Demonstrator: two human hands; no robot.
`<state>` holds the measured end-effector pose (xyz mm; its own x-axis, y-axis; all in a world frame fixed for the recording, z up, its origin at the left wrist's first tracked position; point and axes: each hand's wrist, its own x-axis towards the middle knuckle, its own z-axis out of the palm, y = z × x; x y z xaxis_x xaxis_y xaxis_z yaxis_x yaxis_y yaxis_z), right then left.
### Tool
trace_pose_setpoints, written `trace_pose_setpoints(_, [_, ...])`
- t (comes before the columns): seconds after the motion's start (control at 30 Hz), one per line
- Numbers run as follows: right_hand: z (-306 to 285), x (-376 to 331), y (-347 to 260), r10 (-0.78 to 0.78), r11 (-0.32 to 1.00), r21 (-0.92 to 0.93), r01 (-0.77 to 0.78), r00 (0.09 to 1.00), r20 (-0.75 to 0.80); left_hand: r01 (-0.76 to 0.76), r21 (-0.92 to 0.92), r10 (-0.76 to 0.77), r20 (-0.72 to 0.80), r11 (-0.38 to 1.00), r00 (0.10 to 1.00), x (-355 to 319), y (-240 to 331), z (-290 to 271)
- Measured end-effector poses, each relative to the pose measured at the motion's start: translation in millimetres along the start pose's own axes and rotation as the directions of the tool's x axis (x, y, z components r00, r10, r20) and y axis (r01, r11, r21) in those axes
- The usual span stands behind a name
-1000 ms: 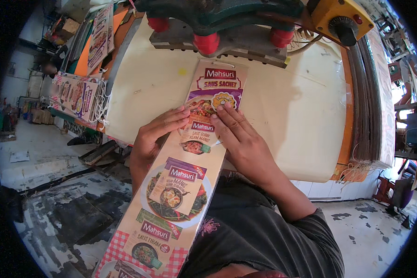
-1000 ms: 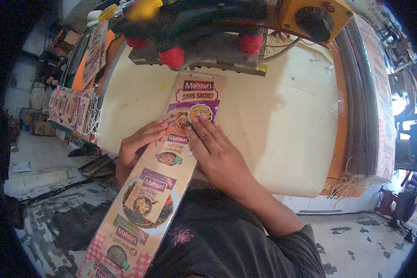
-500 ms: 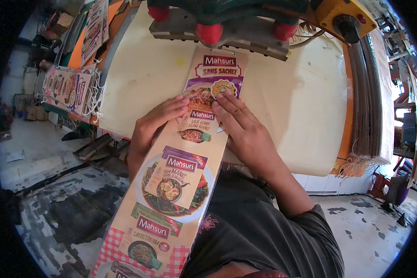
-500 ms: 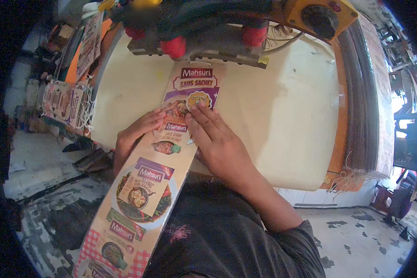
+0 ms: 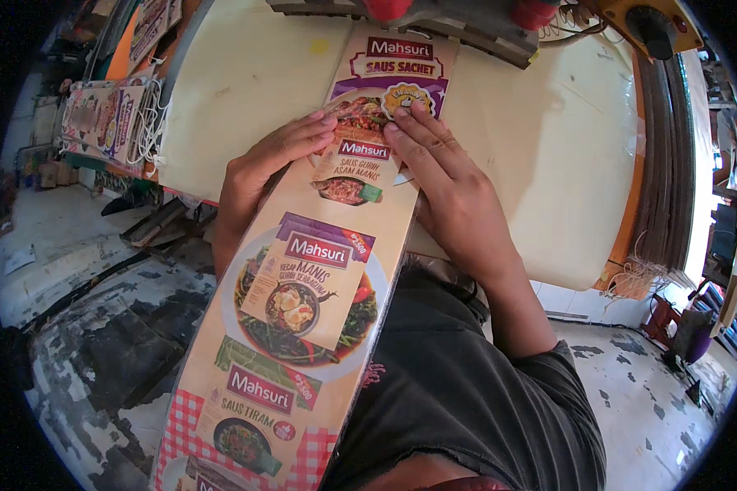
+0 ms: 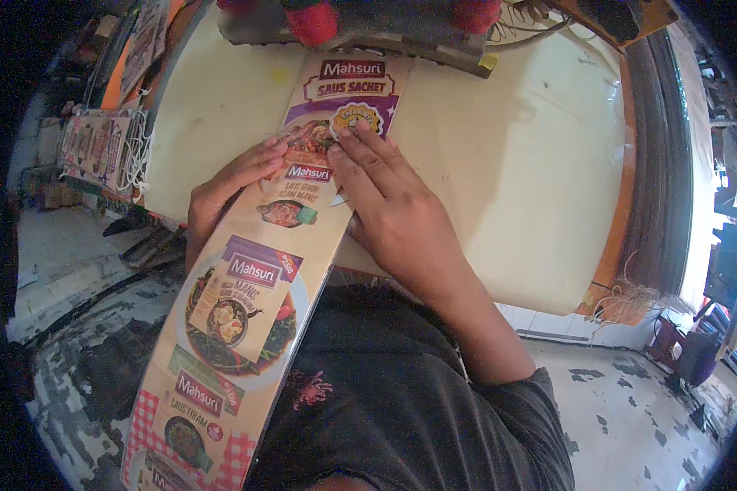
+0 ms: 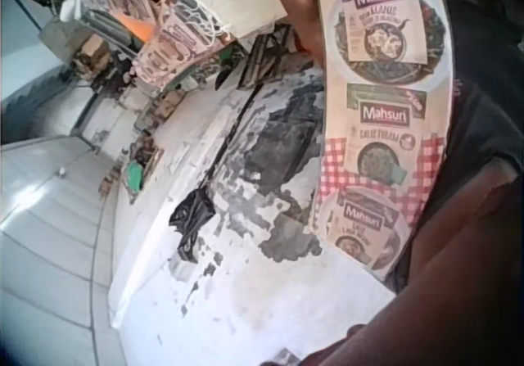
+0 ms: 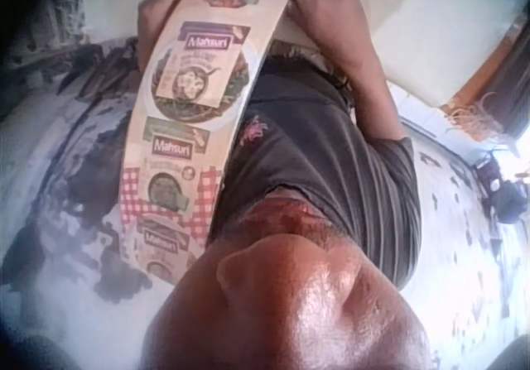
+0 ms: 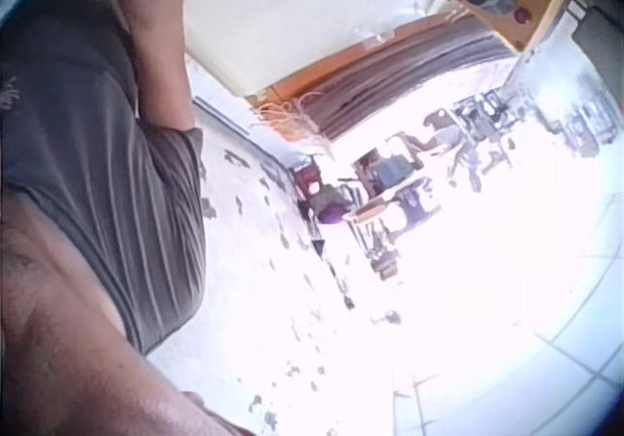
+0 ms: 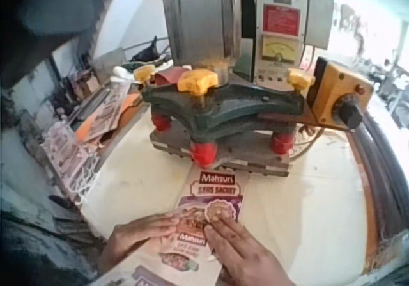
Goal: The person handles a long strip of printed plastic packaging material, folding it along seams and checking it before placing it into a stack on a table.
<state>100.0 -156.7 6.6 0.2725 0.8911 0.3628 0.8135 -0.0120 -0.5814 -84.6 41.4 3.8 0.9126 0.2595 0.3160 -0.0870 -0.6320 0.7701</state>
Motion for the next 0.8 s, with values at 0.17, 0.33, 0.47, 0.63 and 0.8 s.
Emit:
trace_pose_setpoints(0.17, [0.3, 0.7, 1.5, -0.010, 1.000, 0.016, 0.010, 1.000, -0.021, 0.056, -0.053, -0.057, -0.034, 0.997, 0.998, -0.7, 2.1, 2.9])
trace_pose_setpoints(0.33, [2.1, 0.8, 0.2, 0.008, 1.000, -0.008, -0.008, 1.000, -0.002, 0.053, -0.128, -0.060, -0.054, 0.990, 0.997, 0.2, -4.8, 5.8])
trace_pose_setpoints(0.47, [0.5, 2.8, -0.1, 0.000, 1.000, -0.008, 0.000, 1.000, 0.019, 0.050, -0.052, -0.053, -0.047, 0.997, 0.998, 0.2, -2.1, 1.7])
trace_pose_setpoints(0.63, [-0.2, 4.7, -3.4, 0.026, 1.000, 0.003, -0.026, 0.998, 0.057, 0.018, -0.052, -0.020, -0.026, 0.998, 0.999, 1.8, 0.5, -0.1])
trace_pose_setpoints(0.8, [0.4, 4.1, 2.1, -0.018, 1.000, -0.011, 0.019, 0.994, 0.107, 0.007, -0.036, -0.009, -0.049, 0.999, 0.999, 1.4, 3.7, -0.9])
